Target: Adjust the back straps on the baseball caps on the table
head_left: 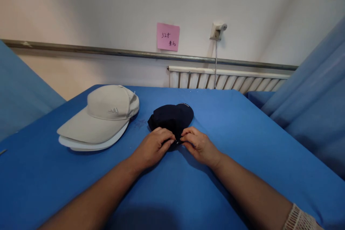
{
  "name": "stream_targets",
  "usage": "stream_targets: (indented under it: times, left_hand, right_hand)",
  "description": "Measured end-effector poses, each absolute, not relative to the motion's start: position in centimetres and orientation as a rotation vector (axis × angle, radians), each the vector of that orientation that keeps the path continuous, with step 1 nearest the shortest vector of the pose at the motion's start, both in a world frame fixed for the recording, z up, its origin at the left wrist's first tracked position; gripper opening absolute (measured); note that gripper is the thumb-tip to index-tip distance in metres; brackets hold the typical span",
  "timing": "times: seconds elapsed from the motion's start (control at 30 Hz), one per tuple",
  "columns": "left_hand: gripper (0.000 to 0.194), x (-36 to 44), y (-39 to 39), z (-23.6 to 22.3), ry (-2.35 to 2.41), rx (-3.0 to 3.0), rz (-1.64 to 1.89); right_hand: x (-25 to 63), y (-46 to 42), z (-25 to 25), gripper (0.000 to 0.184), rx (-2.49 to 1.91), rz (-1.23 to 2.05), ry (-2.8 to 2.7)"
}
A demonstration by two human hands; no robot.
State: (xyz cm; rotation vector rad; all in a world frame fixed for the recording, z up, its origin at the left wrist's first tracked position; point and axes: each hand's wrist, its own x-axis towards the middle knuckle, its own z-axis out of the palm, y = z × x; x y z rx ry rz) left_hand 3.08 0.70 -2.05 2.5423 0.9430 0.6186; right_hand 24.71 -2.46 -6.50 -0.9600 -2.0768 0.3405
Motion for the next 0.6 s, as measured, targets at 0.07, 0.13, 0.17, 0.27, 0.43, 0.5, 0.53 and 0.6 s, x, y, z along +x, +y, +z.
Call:
stream_targets:
  times: [0.07, 0.13, 0.17, 0.27, 0.43, 0.5, 0.53, 0.6]
  left_hand:
    - [0.019, 3.18, 0.7, -2.3, 0.918, 2.492, 0.653]
    - [0.019, 3.27, 0.72, -2.55, 0.895, 2.439, 0.696]
    - [0.019, 3.3, 0.74, -2.64, 0.891, 2.421, 0.714]
    - [0.018, 3.29, 0.77, -2.65, 0.91, 2.407, 0.729]
    - [0.017, 3.24, 0.7, -2.39, 0.965, 2.426, 0.736]
    - [0.015, 3.29, 0.63, -2.42, 0.974, 2.438, 0.727]
    - [0.014, 3.32, 0.61, -2.46, 0.976, 2.442, 0.725]
    - [0.013, 3.36, 0.59, -2.57, 0.965, 2.453, 0.718]
  right_hand:
    - [24.66, -2.46, -6.59, 0.02, -0.953, 0.345, -2.081]
    - [24.64, -2.45, -6.67, 0.02, -0.944, 0.349, -2.083]
    - [24.65, -2.45, -6.69, 0.02, -0.944, 0.352, -2.082]
    - [24.7, -2.43, -6.65, 0.019, -0.951, 0.347, -2.067]
    - [24.77, -2.43, -6.45, 0.019, -0.94, 0.333, -2.05]
    - [24.75, -2.46, -6.41, 0.02, -0.943, 0.338, -2.054]
    - [24.73, -2.47, -6.41, 0.02, -0.944, 0.339, -2.056]
    - [24.71, -2.49, -6.44, 0.02, -0.941, 0.337, -2.062]
